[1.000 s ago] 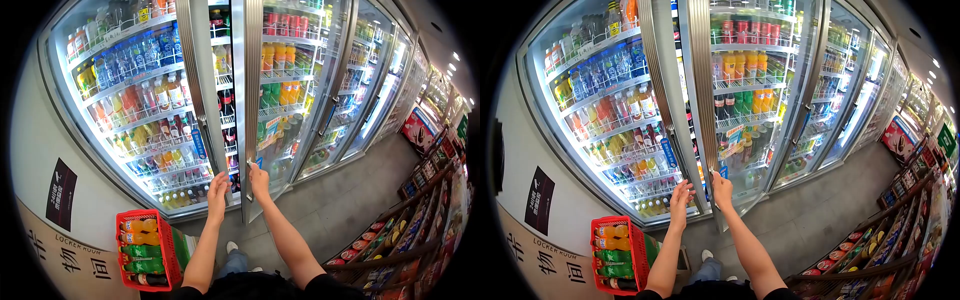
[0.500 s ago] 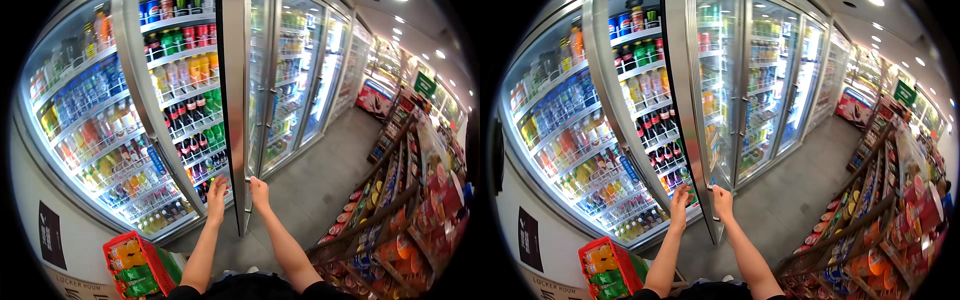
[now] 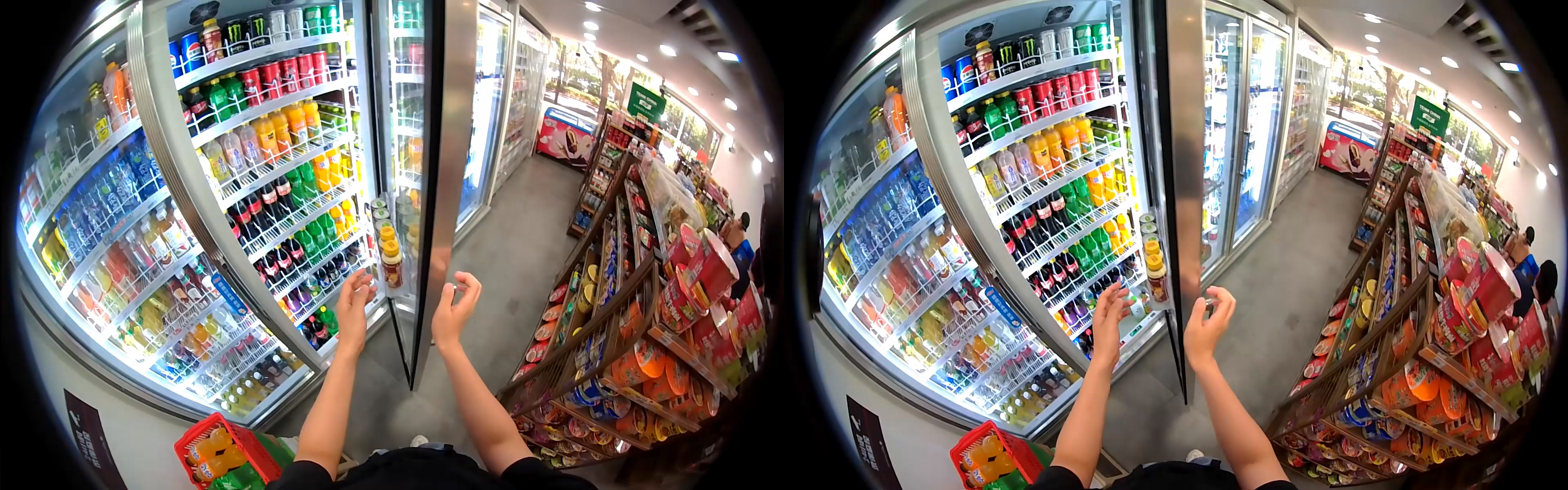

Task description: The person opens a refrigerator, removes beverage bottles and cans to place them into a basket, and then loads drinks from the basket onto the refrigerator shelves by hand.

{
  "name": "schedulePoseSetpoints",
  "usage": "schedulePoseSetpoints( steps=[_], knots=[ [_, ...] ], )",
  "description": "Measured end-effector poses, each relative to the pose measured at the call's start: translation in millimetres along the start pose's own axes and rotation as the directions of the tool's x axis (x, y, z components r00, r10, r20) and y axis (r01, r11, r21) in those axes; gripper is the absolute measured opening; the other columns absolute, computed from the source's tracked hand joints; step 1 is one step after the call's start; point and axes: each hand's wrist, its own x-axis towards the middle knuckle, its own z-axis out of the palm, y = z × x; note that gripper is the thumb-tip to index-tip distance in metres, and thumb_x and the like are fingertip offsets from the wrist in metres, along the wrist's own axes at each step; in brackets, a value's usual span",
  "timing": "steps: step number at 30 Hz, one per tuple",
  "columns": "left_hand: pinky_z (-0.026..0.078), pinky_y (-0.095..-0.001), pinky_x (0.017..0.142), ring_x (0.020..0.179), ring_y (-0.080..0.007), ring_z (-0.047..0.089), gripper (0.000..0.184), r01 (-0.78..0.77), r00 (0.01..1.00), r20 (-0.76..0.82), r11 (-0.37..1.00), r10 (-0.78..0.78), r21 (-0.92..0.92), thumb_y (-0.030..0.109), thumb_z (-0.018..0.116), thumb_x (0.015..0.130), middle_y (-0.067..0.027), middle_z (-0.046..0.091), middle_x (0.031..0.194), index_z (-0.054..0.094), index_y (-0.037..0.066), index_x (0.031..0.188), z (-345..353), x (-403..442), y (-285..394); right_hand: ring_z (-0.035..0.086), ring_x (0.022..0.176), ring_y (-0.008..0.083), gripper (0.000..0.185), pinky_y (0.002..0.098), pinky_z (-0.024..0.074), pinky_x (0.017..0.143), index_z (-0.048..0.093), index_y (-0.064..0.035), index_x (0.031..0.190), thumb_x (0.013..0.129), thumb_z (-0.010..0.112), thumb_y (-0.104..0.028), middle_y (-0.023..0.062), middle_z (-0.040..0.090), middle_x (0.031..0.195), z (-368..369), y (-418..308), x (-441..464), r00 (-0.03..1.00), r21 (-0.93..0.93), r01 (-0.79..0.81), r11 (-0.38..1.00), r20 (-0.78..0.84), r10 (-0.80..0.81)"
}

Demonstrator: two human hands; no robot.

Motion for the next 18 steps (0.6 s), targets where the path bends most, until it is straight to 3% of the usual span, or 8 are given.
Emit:
schedulePoseSetpoints(
  steps=[1, 3, 5, 9, 13, 15, 16, 18],
  knots=[
    [0.046, -0.0314, 0.092, 0.107, -0.0168, 0.059, 0.038, 0.001, 1.000, 0.000, 1.000, -0.001, 0.000, 0.018, 0.050, 0.101, -0.0096, 0.058, 0.129, 0.050, 0.009, 0.138, 0, 2, 1, 0.058, 0.082, 0.0206, 0.011, 0.0336, 0.0473, 0.080, 0.058, 0.0011, 0.099, 0.093, 0.055, -0.007, 0.0101, 0.060, 0.094, 2, -9, 0, 1.000, -0.001, 0.000, 1.000, 0.000, 0.000],
    [0.046, -0.0311, 0.092, 0.107, -0.0165, 0.059, 0.039, -0.067, 0.997, -0.030, 0.998, 0.068, 0.014, 0.018, 0.049, 0.101, -0.0091, 0.058, 0.128, 0.049, 0.008, 0.138, -8, 17, 12, 0.058, 0.079, 0.0215, 0.016, 0.0322, 0.0470, 0.073, 0.058, 0.0006, 0.103, 0.089, 0.059, -0.005, 0.0094, 0.059, 0.093, 28, -19, 2, 0.916, 0.319, -0.049, 0.947, 0.393, -0.085],
    [0.047, -0.0304, 0.091, 0.107, -0.0162, 0.060, 0.041, -0.082, 0.995, -0.052, 0.997, 0.082, 0.014, 0.019, 0.050, 0.101, -0.0100, 0.058, 0.128, 0.047, 0.006, 0.139, -12, 26, 15, 0.059, 0.081, 0.0193, 0.022, 0.0303, 0.0479, 0.074, 0.056, -0.0003, 0.110, 0.089, 0.061, -0.007, 0.0094, 0.060, 0.100, 57, -16, 3, 0.877, 0.365, -0.075, 0.928, 0.467, -0.113],
    [0.047, -0.0304, 0.090, 0.106, -0.0162, 0.060, 0.040, -0.195, 0.974, -0.115, 0.980, 0.197, 0.036, 0.021, 0.050, 0.101, -0.0103, 0.058, 0.127, 0.049, 0.005, 0.138, -28, 72, 62, 0.060, 0.092, 0.0206, 0.043, 0.0308, 0.0499, 0.079, 0.051, -0.0039, 0.130, 0.090, 0.065, -0.013, 0.0128, 0.056, 0.116, 184, -9, 35, 0.849, 0.397, -0.280, 0.874, 0.528, 0.032],
    [0.048, -0.0296, 0.088, 0.104, -0.0152, 0.061, 0.038, -0.233, 0.959, -0.145, 0.968, 0.245, 0.095, 0.020, 0.050, 0.101, -0.0101, 0.060, 0.127, 0.051, 0.007, 0.137, -36, 90, 95, 0.057, 0.106, 0.0240, 0.060, 0.0346, 0.0501, 0.086, 0.042, -0.0066, 0.143, 0.089, 0.067, -0.018, 0.0151, 0.052, 0.127, 213, 10, 58, 0.818, 0.318, -0.316, 0.894, 0.569, 0.086],
    [0.047, -0.0304, 0.089, 0.105, -0.0159, 0.061, 0.039, -0.269, 0.945, -0.147, 0.950, 0.292, 0.156, 0.021, 0.050, 0.101, -0.0098, 0.059, 0.127, 0.051, 0.007, 0.137, -41, 98, 106, 0.056, 0.109, 0.0247, 0.062, 0.0358, 0.0499, 0.088, 0.039, -0.0064, 0.146, 0.091, 0.066, -0.019, 0.0160, 0.050, 0.130, 221, 7, 60, 0.802, 0.400, -0.452, 0.797, 0.575, 0.166],
    [0.047, -0.0318, 0.091, 0.107, -0.0167, 0.060, 0.039, -0.282, 0.940, -0.154, 0.947, 0.304, 0.152, 0.021, 0.050, 0.101, -0.0096, 0.059, 0.128, 0.051, 0.008, 0.137, -42, 102, 108, 0.056, 0.112, 0.0256, 0.063, 0.0369, 0.0497, 0.090, 0.037, -0.0058, 0.147, 0.093, 0.064, -0.020, 0.0170, 0.049, 0.132, 218, 3, 59, 0.739, 0.375, -0.529, 0.761, 0.645, 0.196],
    [0.046, -0.0324, 0.092, 0.108, -0.0171, 0.060, 0.039, -0.282, 0.937, -0.169, 0.947, 0.306, 0.153, 0.021, 0.050, 0.101, -0.0095, 0.059, 0.128, 0.051, 0.007, 0.137, -45, 116, 102, 0.054, 0.120, 0.0293, 0.063, 0.0379, 0.0477, 0.096, 0.036, -0.0062, 0.148, 0.093, 0.063, -0.021, 0.0185, 0.045, 0.140, 216, -4, 54, 0.720, 0.412, -0.536, 0.737, 0.678, 0.145]
  ],
)
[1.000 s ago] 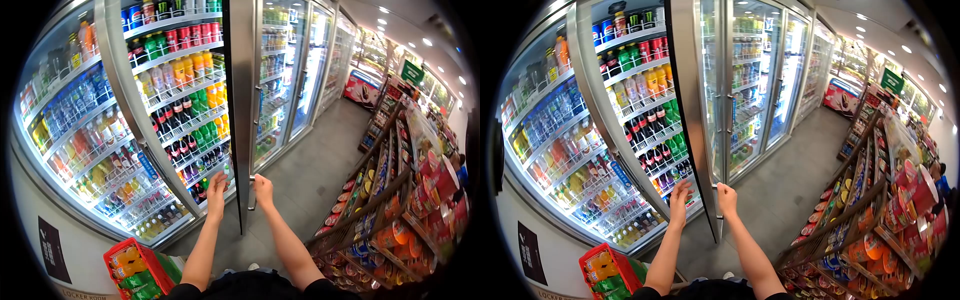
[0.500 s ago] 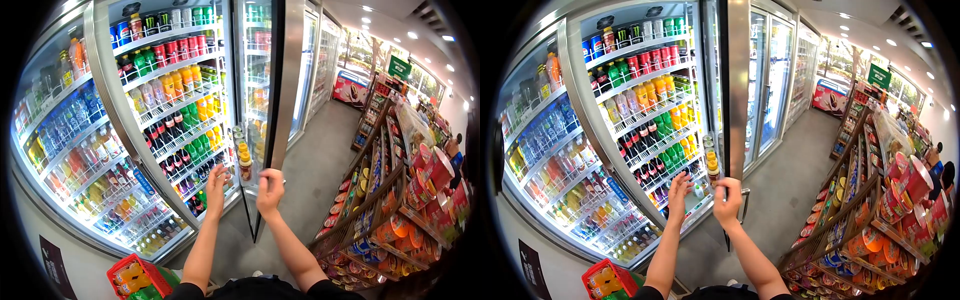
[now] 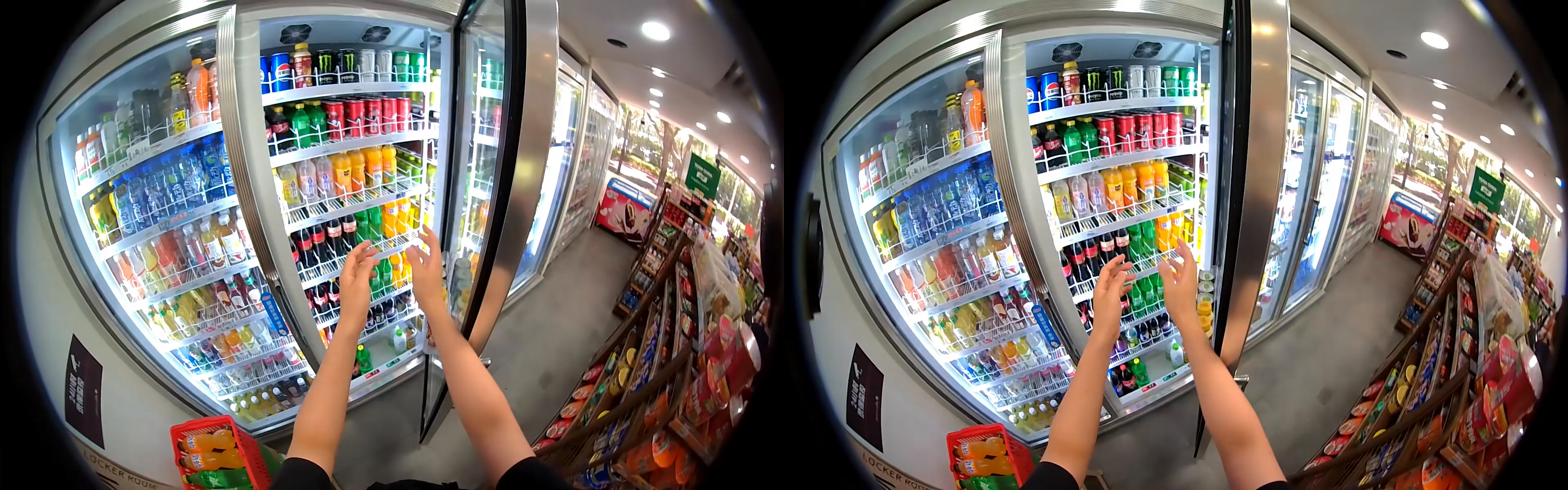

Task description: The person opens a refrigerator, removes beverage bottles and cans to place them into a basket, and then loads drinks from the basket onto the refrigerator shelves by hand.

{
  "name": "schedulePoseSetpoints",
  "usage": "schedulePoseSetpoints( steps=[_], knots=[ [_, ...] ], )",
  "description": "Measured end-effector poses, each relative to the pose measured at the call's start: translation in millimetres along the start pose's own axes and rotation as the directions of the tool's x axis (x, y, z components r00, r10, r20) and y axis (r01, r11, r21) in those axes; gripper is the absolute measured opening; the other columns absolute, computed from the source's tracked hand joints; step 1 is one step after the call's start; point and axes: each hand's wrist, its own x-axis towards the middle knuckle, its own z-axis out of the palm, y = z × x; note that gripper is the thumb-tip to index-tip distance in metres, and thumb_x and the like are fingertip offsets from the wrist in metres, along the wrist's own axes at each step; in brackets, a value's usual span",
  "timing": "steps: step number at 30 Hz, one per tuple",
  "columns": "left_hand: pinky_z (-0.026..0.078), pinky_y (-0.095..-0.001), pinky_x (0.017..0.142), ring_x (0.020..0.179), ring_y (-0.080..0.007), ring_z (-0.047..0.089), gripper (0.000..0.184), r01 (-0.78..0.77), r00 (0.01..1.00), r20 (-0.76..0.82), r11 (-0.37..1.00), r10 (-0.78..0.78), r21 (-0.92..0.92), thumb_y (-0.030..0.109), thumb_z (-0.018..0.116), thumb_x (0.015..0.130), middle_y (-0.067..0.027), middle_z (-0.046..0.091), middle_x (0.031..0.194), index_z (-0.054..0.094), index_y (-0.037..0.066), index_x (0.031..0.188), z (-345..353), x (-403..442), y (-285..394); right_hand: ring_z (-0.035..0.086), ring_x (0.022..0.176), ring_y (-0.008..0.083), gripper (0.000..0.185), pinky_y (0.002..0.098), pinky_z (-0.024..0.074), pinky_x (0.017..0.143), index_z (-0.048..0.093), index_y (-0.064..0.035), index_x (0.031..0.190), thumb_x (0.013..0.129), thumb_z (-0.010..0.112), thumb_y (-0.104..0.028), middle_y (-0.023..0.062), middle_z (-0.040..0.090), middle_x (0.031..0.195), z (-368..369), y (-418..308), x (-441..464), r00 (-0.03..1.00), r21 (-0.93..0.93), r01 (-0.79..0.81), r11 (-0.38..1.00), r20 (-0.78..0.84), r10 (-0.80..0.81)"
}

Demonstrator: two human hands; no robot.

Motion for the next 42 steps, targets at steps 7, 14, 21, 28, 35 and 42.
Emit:
schedulePoseSetpoints(
  steps=[7, 14, 21, 28, 35, 42],
  knots=[
    [0.046, -0.0335, 0.092, 0.110, -0.0178, 0.058, 0.039, 0.005, 1.000, 0.030, 1.000, -0.004, -0.005, 0.021, 0.051, 0.100, -0.0087, 0.058, 0.128, 0.051, 0.008, 0.137, 21, 19, -15, 0.050, 0.126, 0.0332, 0.062, 0.0406, 0.0451, 0.102, 0.037, -0.0055, 0.147, 0.093, 0.064, -0.020, 0.0191, 0.042, 0.145, -31, 8, 8, 0.999, 0.001, 0.021, 1.000, 0.043, -0.021],
    [0.044, -0.0336, 0.094, 0.111, -0.0183, 0.057, 0.041, -0.003, 0.999, 0.053, 1.000, 0.004, -0.014, 0.021, 0.050, 0.100, -0.0093, 0.057, 0.129, 0.049, 0.007, 0.139, 25, 36, -11, 0.053, 0.120, 0.0269, 0.055, 0.0364, 0.0444, 0.099, 0.041, -0.0056, 0.145, 0.095, 0.059, -0.020, 0.0186, 0.045, 0.141, -107, -11, 30, 0.998, -0.191, 0.048, 0.981, -0.037, -0.056],
    [0.044, -0.0343, 0.095, 0.112, -0.0198, 0.057, 0.040, -0.032, 0.999, 0.038, 0.999, 0.031, 0.024, 0.020, 0.050, 0.100, -0.0097, 0.057, 0.129, 0.050, 0.008, 0.138, 28, 52, 5, 0.057, 0.118, 0.0273, 0.055, 0.0363, 0.0418, 0.101, 0.041, -0.0065, 0.145, 0.096, 0.057, -0.026, 0.0189, 0.051, 0.137, -76, -21, 65, 0.994, -0.149, 0.038, 0.988, 0.103, -0.023],
    [0.045, -0.0332, 0.093, 0.110, -0.0178, 0.058, 0.040, -0.038, 0.997, -0.062, 0.995, 0.044, 0.096, 0.020, 0.050, 0.099, -0.0087, 0.059, 0.128, 0.051, 0.008, 0.137, -14, 54, 0, 0.054, 0.121, 0.0277, 0.054, 0.0383, 0.0402, 0.104, 0.042, -0.0098, 0.145, 0.097, 0.056, -0.031, 0.0183, 0.050, 0.138, -32, 10, 95, 0.959, -0.122, 0.034, 0.992, 0.284, 0.002],
    [0.045, -0.0328, 0.094, 0.109, -0.0169, 0.058, 0.043, -0.059, 0.993, -0.091, 0.991, 0.070, 0.122, 0.021, 0.051, 0.099, -0.0092, 0.059, 0.128, 0.048, 0.006, 0.140, -57, 119, -15, 0.058, 0.114, 0.0232, 0.052, 0.0354, 0.0430, 0.099, 0.043, -0.0125, 0.145, 0.097, 0.055, -0.029, 0.0127, 0.055, 0.133, 9, 63, 157, 0.962, -0.050, -0.009, 0.999, 0.273, 0.022],
    [0.044, -0.0320, 0.095, 0.109, -0.0172, 0.058, 0.040, -0.082, 0.995, -0.045, 0.991, 0.087, 0.106, 0.016, 0.050, 0.099, -0.0112, 0.059, 0.126, 0.050, 0.005, 0.137, -77, 193, -29, 0.058, 0.115, 0.0229, 0.052, 0.0334, 0.0464, 0.094, 0.043, -0.0118, 0.145, 0.097, 0.054, -0.028, 0.0149, 0.055, 0.133, 45, 83, 218, 0.951, -0.015, -0.032, 0.999, 0.307, 0.035]
  ],
)
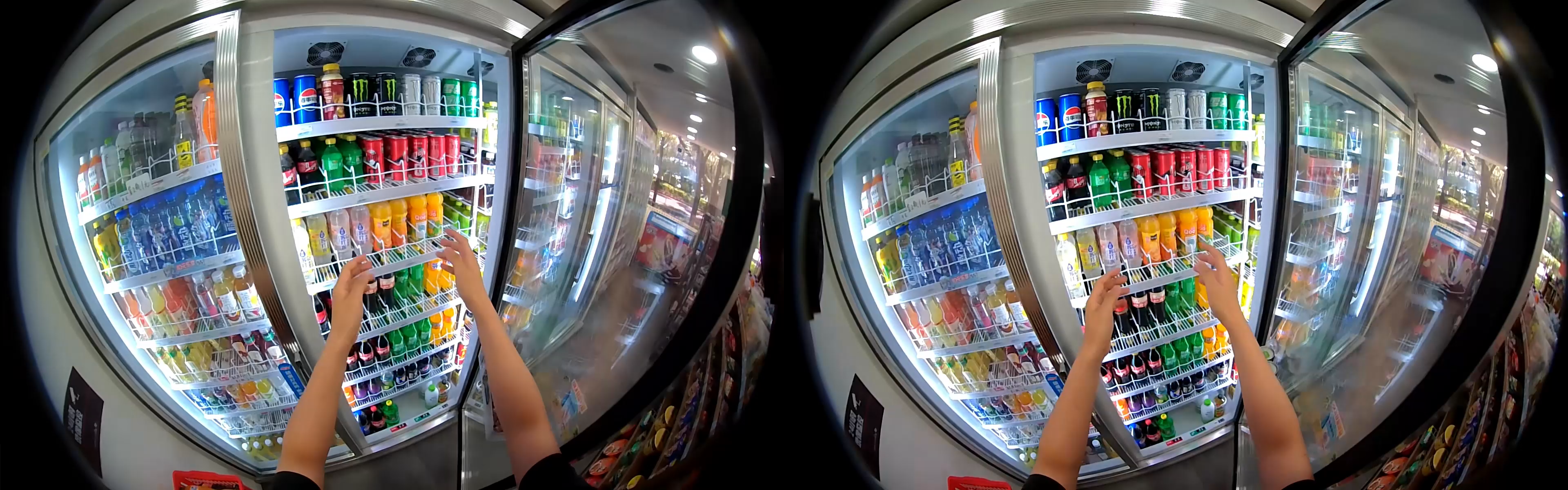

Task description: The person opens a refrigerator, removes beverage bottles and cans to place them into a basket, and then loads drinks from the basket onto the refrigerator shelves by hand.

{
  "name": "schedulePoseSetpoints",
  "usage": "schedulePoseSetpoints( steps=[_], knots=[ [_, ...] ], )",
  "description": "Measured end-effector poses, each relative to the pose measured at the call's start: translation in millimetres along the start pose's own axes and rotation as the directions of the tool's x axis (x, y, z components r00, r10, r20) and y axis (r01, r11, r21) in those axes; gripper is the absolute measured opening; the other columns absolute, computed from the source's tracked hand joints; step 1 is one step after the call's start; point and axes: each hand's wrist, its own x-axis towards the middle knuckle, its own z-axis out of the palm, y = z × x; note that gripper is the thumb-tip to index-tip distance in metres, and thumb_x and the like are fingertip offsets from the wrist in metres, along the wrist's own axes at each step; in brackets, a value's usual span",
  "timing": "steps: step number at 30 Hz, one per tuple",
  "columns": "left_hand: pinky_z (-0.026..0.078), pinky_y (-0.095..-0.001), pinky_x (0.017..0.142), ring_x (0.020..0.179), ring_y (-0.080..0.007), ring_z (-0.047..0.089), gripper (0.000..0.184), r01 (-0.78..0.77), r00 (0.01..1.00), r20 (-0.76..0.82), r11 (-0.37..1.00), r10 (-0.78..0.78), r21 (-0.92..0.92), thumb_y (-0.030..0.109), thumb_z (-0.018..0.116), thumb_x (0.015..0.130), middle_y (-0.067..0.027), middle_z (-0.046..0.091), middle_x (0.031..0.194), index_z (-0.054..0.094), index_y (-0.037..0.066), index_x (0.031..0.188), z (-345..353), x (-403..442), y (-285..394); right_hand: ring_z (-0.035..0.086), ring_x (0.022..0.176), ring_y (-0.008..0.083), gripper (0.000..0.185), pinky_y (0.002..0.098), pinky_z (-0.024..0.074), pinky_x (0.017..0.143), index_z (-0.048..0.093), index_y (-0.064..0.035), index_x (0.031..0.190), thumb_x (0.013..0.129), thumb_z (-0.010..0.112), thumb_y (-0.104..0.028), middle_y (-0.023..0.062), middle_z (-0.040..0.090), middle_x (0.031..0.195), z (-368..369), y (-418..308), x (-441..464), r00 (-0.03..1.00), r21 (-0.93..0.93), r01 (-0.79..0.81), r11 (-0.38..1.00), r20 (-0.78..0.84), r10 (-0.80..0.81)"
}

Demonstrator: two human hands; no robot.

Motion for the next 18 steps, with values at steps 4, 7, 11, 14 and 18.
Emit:
schedulePoseSetpoints(
  steps=[4, 7, 11, 14, 18],
  knots=[
    [0.044, -0.0314, 0.095, 0.111, -0.0182, 0.056, 0.040, -0.045, 0.998, 0.034, 0.999, 0.044, 0.018, 0.018, 0.049, 0.100, -0.0101, 0.058, 0.128, 0.050, 0.007, 0.138, 7, 40, -17, 0.057, 0.116, 0.0234, 0.054, 0.0369, 0.0477, 0.095, 0.039, -0.0130, 0.147, 0.098, 0.053, -0.032, 0.0152, 0.053, 0.134, -10, 15, 20, 0.995, 0.134, -0.076, 0.988, -0.053, 0.084],
    [0.044, -0.0341, 0.095, 0.113, -0.0181, 0.057, 0.041, 0.011, 0.997, 0.083, 0.999, -0.007, -0.045, 0.021, 0.051, 0.100, -0.0084, 0.058, 0.130, 0.049, 0.007, 0.139, 27, 59, -31, 0.057, 0.117, 0.0228, 0.055, 0.0381, 0.0470, 0.097, 0.038, -0.0135, 0.147, 0.099, 0.052, -0.035, 0.0151, 0.053, 0.135, -8, 19, 18, 0.994, 0.145, -0.112, 0.983, 0.033, 0.108],
    [0.044, -0.0321, 0.096, 0.113, -0.0175, 0.057, 0.041, -0.029, 0.987, 0.154, 0.998, 0.037, -0.052, 0.021, 0.051, 0.100, -0.0086, 0.058, 0.127, 0.049, 0.008, 0.139, 40, 92, -42, 0.057, 0.118, 0.0221, 0.057, 0.0385, 0.0442, 0.100, 0.038, -0.0122, 0.147, 0.099, 0.049, -0.041, 0.0135, 0.055, 0.133, -47, 24, 35, 0.997, 0.011, -0.069, 0.998, -0.030, 0.070],
    [0.044, -0.0323, 0.097, 0.113, -0.0176, 0.057, 0.042, -0.082, 0.985, 0.151, 0.995, 0.089, -0.052, 0.021, 0.051, 0.100, -0.0101, 0.057, 0.129, 0.048, 0.007, 0.139, 43, 131, -38, 0.059, 0.116, 0.0222, 0.056, 0.0371, 0.0442, 0.100, 0.041, -0.0090, 0.145, 0.100, 0.045, -0.041, 0.0130, 0.057, 0.130, -50, 15, 65, 0.996, 0.076, -0.048, 0.996, -0.067, 0.053],
    [0.042, -0.0321, 0.099, 0.114, -0.0185, 0.056, 0.043, -0.203, 0.971, 0.146, 0.976, 0.190, 0.079, 0.023, 0.050, 0.100, -0.0122, 0.058, 0.128, 0.048, 0.004, 0.138, 36, 204, -25, 0.059, 0.120, 0.0241, 0.051, 0.0365, 0.0462, 0.102, 0.045, -0.0030, 0.141, 0.101, 0.043, -0.036, 0.0143, 0.058, 0.133, -14, 10, 111, 0.999, 0.109, -0.004, 0.994, 0.040, 0.000]
  ],
)
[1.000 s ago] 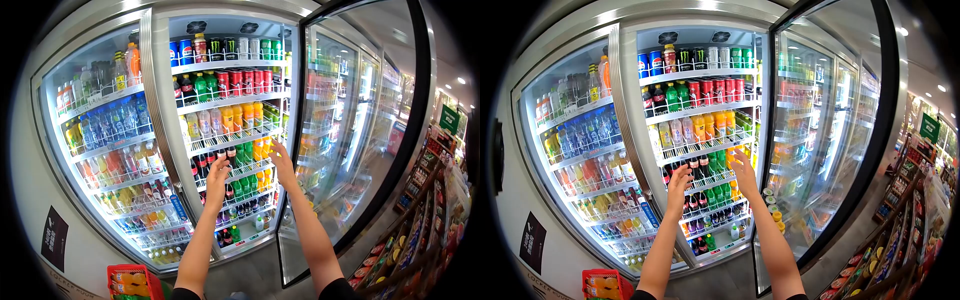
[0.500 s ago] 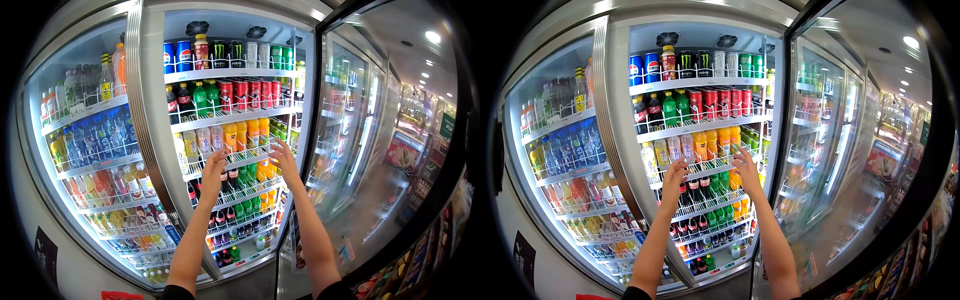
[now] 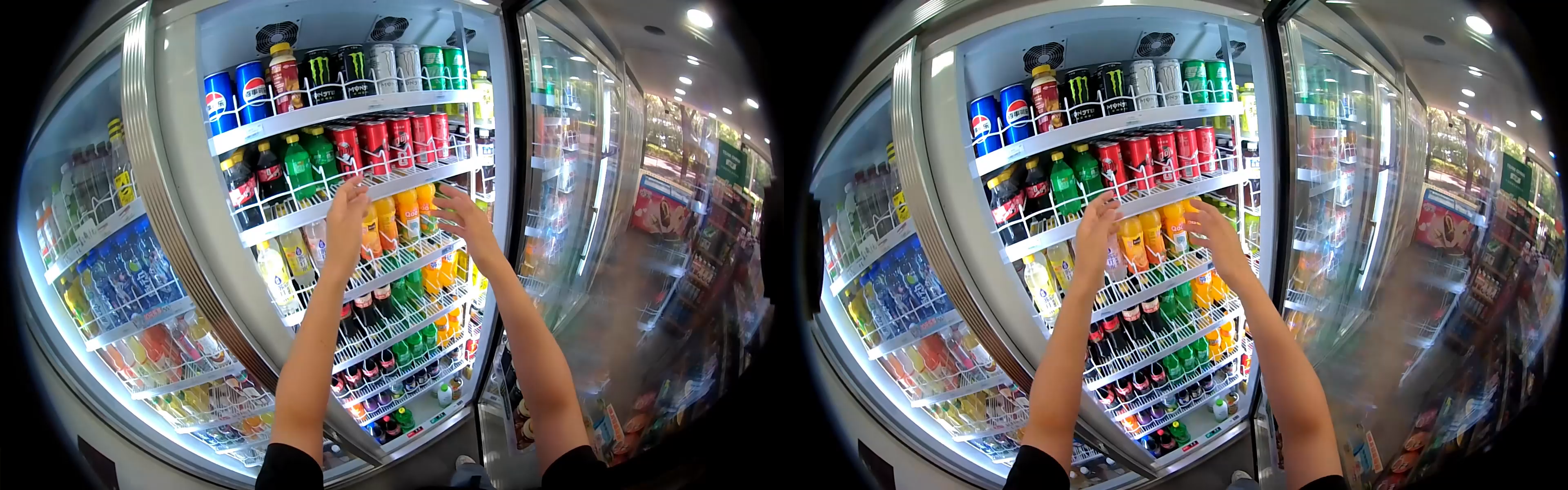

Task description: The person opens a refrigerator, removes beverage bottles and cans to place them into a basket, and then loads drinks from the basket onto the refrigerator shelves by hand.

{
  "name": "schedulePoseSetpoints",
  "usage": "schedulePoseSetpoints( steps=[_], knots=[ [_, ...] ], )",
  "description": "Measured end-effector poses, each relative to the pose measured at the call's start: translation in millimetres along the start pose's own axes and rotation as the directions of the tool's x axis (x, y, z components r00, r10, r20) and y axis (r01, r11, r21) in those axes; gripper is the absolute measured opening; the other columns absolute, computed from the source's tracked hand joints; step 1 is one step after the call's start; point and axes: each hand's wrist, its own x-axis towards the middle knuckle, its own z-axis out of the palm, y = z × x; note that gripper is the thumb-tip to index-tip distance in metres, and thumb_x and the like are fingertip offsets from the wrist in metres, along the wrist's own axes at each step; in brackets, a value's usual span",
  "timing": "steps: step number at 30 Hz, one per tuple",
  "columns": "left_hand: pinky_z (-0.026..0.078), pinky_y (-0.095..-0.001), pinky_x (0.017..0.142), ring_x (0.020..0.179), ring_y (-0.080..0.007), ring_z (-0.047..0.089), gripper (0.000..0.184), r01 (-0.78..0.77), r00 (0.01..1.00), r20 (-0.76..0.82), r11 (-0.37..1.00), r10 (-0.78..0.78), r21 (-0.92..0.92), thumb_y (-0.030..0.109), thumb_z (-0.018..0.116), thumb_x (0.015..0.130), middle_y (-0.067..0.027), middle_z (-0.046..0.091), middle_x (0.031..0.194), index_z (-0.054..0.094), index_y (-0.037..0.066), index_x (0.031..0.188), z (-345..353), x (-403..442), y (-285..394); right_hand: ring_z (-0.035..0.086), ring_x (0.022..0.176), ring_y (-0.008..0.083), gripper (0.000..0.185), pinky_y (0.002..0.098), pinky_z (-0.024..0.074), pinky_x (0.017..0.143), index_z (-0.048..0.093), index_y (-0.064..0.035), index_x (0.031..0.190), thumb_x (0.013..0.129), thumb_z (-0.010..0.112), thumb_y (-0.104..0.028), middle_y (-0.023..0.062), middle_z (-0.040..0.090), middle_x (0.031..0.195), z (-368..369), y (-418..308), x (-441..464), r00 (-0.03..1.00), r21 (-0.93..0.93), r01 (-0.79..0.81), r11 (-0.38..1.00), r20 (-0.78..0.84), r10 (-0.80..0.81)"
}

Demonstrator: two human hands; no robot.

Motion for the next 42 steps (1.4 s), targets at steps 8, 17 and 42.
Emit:
schedulePoseSetpoints(
  steps=[8, 17, 42],
  knots=[
    [0.042, -0.0310, 0.101, 0.115, -0.0207, 0.058, 0.040, -0.154, 0.984, -0.053, 0.955, 0.172, 0.253, 0.022, 0.045, 0.103, -0.0149, 0.063, 0.125, 0.052, -0.001, 0.135, -33, 108, -9, 0.062, 0.113, 0.0247, 0.052, 0.0364, 0.0487, 0.095, 0.052, -0.0017, 0.134, 0.100, 0.044, -0.040, 0.0144, 0.062, 0.125, 32, 31, 127, 0.996, 0.119, 0.053, 0.991, 0.063, -0.061],
    [0.044, -0.0438, 0.096, 0.111, -0.0458, 0.058, 0.053, -0.038, 0.972, -0.177, 0.851, 0.153, 0.525, 0.042, 0.035, 0.103, -0.0282, 0.064, 0.114, 0.062, 0.000, 0.120, -53, 205, -74, 0.062, 0.113, 0.0224, 0.043, 0.0330, 0.0506, 0.094, 0.056, 0.0010, 0.129, 0.098, 0.050, -0.029, 0.0151, 0.063, 0.120, 80, 76, 266, 0.998, 0.143, 0.012, 0.990, 0.053, -0.020],
    [0.030, -0.0374, 0.112, 0.131, -0.0227, 0.047, 0.049, 0.386, 0.853, 0.137, 0.786, -0.503, 0.483, 0.034, 0.042, 0.102, -0.0110, 0.053, 0.140, 0.047, 0.005, 0.142, -72, 228, -73, 0.058, 0.110, 0.0487, 0.046, 0.0493, 0.0481, 0.094, 0.059, 0.0118, 0.110, 0.091, 0.058, -0.030, 0.0343, 0.062, 0.113, 121, 104, 301, 0.996, -0.573, 0.048, 0.818, -0.037, -0.084]
  ],
)
